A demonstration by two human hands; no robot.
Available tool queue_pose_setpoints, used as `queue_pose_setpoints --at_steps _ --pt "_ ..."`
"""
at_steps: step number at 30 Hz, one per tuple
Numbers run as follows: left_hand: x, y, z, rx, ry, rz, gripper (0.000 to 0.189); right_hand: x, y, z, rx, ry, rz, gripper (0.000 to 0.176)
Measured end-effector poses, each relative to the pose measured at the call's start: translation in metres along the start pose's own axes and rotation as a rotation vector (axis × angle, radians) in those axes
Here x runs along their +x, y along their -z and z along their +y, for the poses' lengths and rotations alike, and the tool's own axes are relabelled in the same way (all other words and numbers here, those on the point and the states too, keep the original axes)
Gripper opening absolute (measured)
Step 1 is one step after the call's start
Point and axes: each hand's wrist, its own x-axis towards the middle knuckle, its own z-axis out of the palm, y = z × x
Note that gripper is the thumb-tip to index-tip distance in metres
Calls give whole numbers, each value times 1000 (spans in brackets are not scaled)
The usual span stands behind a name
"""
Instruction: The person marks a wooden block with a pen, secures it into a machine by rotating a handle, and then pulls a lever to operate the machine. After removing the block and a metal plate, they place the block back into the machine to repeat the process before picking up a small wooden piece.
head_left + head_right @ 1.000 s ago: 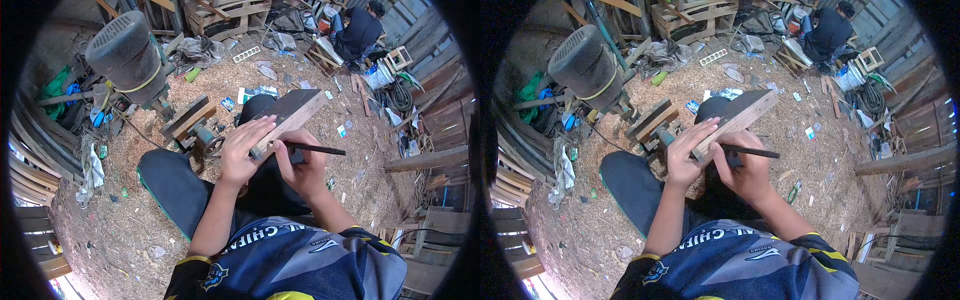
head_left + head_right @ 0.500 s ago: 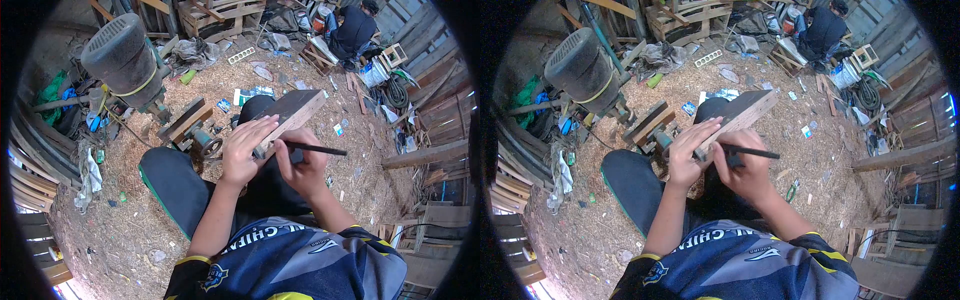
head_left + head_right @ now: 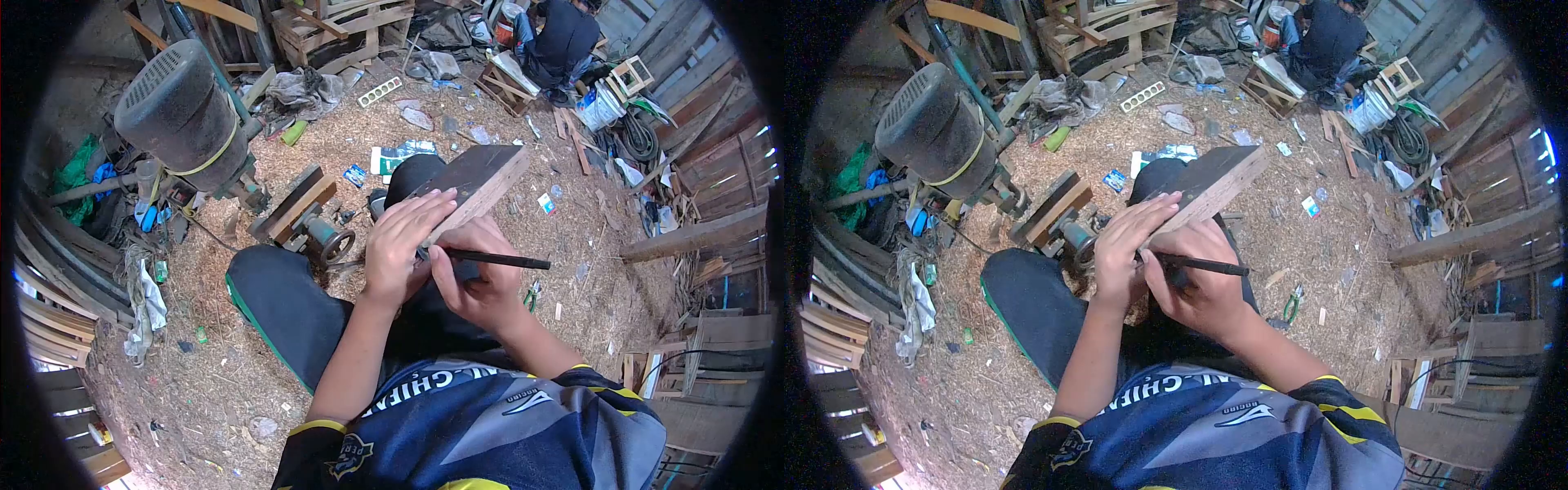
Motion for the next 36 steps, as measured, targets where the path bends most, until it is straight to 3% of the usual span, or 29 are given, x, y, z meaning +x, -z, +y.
queue_pose_setpoints --at_steps 24,31,33,35,36 --pt "0 -6 2 0 8 5 49 -10 4 7 -2 -37 56 16" --pt "-3 -5 0 -36 43 27 51 -10 8 9 -97 -44 73 10" --pt "-3 -7 0 -11 53 45 51 -17 9 22 34 -316 189 13" --pt "-4 -7 1 -20 73 52 51 -20 18 22 74 -349 158 13" --pt "-4 -6 1 -23 78 56 51 -20 19 17 65 -270 112 13"
